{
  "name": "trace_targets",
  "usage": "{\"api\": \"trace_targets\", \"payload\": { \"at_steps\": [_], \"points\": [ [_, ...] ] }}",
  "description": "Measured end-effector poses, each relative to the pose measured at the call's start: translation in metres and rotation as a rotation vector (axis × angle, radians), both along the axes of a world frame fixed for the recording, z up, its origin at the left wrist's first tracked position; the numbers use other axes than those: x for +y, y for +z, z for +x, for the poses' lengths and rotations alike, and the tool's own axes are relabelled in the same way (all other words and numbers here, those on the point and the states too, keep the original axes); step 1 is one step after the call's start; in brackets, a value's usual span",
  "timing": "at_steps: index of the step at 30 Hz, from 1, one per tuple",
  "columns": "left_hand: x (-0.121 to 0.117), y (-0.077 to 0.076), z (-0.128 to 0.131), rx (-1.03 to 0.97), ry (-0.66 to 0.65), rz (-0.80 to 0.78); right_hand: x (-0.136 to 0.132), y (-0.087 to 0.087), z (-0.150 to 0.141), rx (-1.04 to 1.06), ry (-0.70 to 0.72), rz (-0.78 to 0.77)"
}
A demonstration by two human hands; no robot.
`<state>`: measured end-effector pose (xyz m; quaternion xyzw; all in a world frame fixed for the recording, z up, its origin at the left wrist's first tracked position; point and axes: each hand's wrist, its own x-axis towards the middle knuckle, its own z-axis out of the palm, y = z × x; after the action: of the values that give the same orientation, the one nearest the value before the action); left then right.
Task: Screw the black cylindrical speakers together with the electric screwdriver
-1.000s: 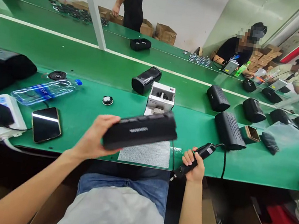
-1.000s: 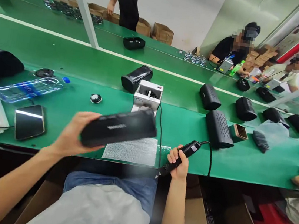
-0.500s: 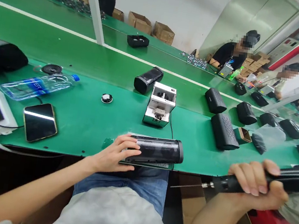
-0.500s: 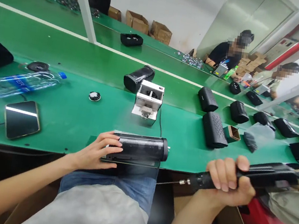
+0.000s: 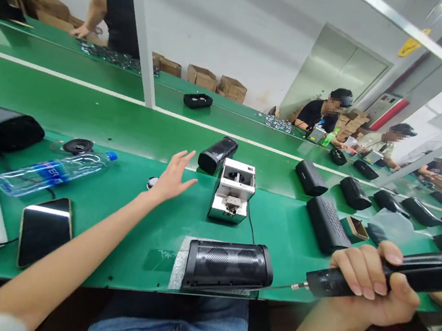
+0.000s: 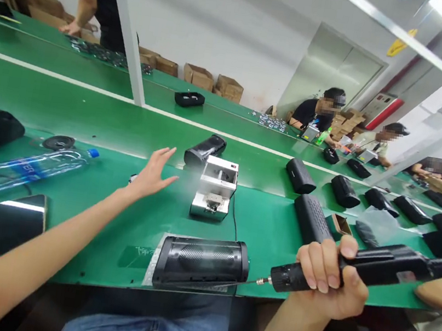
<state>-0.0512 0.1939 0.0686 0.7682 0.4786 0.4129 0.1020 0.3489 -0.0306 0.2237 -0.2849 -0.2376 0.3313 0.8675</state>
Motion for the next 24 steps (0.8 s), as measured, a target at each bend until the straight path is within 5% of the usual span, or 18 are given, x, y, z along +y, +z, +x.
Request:
{"api": "trace_targets", "payload": {
  "at_steps": [3, 5, 7, 10, 14, 17, 19, 22, 24],
  "points": [
    [0.083, 0.014, 0.021, 0.033, -0.017, -0.027, -0.011, -0.006, -0.003, 0.038, -0.080, -0.013],
    [0.115, 0.015, 0.042, 0.036, -0.042, -0.040, -0.020, -0.006, 0.002, 0.099, -0.154, 0.000],
    [0.133, 0.013, 0.064, 0.019, -0.048, -0.048, -0.028, -0.001, 0.007, 0.163, -0.203, 0.075],
    [0.144, 0.016, 0.091, -0.030, -0.017, -0.059, -0.031, 0.015, 0.007, 0.149, -0.092, 0.234],
    [0.143, 0.033, 0.103, -0.079, 0.045, -0.113, -0.014, 0.039, -0.005, -0.116, 0.088, 0.190],
    [0.117, 0.042, 0.083, -0.092, 0.088, -0.163, 0.018, 0.047, -0.018, -0.307, 0.091, 0.215],
    [0.080, 0.041, 0.059, -0.096, 0.104, -0.182, 0.046, 0.042, -0.030, -0.393, 0.058, 0.316],
    [-0.012, 0.030, 0.024, -0.123, 0.082, -0.197, 0.087, 0.027, -0.058, -0.485, -0.059, 0.406],
    [-0.086, 0.015, 0.011, -0.235, -0.074, -0.203, 0.109, 0.017, -0.080, -0.572, -0.075, 0.382]
  ]
}}
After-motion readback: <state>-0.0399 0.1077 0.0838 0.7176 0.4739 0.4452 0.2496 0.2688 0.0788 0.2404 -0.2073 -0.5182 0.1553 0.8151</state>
